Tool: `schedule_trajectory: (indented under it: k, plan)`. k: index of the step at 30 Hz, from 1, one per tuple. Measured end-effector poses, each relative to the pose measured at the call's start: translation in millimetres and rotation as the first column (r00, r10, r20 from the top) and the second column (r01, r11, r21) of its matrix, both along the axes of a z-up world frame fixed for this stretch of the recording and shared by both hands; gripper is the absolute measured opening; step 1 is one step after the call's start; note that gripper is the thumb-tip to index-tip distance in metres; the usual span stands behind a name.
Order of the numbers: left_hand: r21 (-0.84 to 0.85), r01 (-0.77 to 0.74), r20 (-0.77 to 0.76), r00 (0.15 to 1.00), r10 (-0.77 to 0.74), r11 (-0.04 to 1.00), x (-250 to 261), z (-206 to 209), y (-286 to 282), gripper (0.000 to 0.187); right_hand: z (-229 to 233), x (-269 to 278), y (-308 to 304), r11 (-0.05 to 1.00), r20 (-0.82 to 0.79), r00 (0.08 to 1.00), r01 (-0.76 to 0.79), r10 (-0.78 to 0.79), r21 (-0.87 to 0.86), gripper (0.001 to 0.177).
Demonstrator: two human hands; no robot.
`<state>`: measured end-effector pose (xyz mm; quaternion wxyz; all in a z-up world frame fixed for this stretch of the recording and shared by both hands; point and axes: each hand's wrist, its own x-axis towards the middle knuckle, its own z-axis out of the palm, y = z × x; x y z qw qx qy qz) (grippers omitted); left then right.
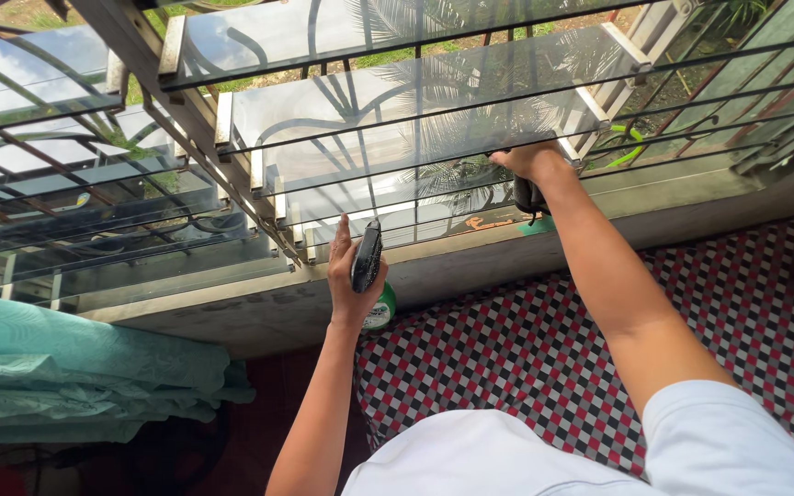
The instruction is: The person sprays a cleaning solution onto a glass window pane and wipes it with a cloth. The person repeatedly sprays and wipes the same area of the window throughout the clip.
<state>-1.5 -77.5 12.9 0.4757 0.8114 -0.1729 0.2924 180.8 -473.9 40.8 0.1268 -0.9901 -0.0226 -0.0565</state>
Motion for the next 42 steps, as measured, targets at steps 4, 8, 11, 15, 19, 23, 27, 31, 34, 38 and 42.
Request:
schedule_trajectory:
  k: [4, 8, 11, 15, 19, 23, 27, 31, 34, 38, 42]
  plan:
    - [-0.007, -0.001, -0.023, 1.0, 0.001, 1.0, 1.2, -1.4, -5.2, 0.026, 2.7, -0.9, 3.8, 0.994, 0.082, 0.994, -0.064, 0.071, -0.086, 0.051]
    - [-0.011, -0.006, -0.012, 1.0, 0.006, 1.0, 1.6, 0.5, -5.4, 0.024, 5.4, 1.7, -0.9, 0.992, 0.177, 0.979, -0.087, 0.103, -0.093, 0.043]
    - [-0.022, 0.0, -0.003, 1.0, 0.0, 1.0, 0.7, 2.6, -3.4, 0.025, 6.2, -0.5, 3.7, 0.995, 0.175, 0.98, -0.083, 0.093, -0.061, 0.045]
    - [-0.017, 0.001, -0.003, 1.0, -0.001, 1.0, 0.4, 6.2, -6.8, 0.024, 8.0, -11.1, 8.0, 0.997, 0.053, 0.999, -0.009, 0.013, -0.077, 0.046]
    - [-0.017, 0.002, 0.002, 1.0, -0.002, 1.0, -1.7, 8.5, -7.1, 0.024, 4.7, -10.8, 6.1, 0.985, 0.338, 0.926, -0.144, 0.168, -0.096, 0.036]
    - [0.012, -0.027, 0.017, 0.999, 0.027, 1.0, -5.6, 8.0, -1.0, 0.029, -9.5, 3.1, 15.7, 0.987, 0.436, 0.892, -0.064, 0.122, -0.145, 0.022]
    - [0.007, -0.038, 0.022, 0.999, 0.038, 0.999, -6.1, 8.8, 4.3, 0.023, -34.5, -11.0, 29.4, 0.998, 0.21, 0.975, -0.07, 0.07, -0.007, 0.02]
    - [-0.001, -0.011, 0.01, 1.0, 0.011, 1.0, -3.3, 10.9, -0.2, 0.024, -37.7, -35.8, 3.3, 0.991, 0.187, 0.973, -0.128, 0.134, -0.044, 0.021]
    - [-0.011, 0.001, 0.005, 1.0, -0.001, 1.0, -2.1, 13.4, -1.9, 0.025, -14.7, -21.5, -25.7, 0.993, 0.061, 0.995, -0.074, 0.08, -0.097, 0.029]
    - [-0.018, 0.01, 0.011, 1.0, -0.01, 1.0, -3.1, 13.2, 2.7, 0.025, -10.8, -9.8, -4.7, 0.999, 0.095, 0.995, 0.029, -0.025, -0.043, 0.022]
    - [0.008, -0.002, -0.013, 1.0, 0.002, 1.0, -0.9, 9.2, 1.8, 0.027, -39.2, -50.5, 40.2, 0.994, 0.139, 0.985, -0.107, 0.102, 0.027, 0.021]
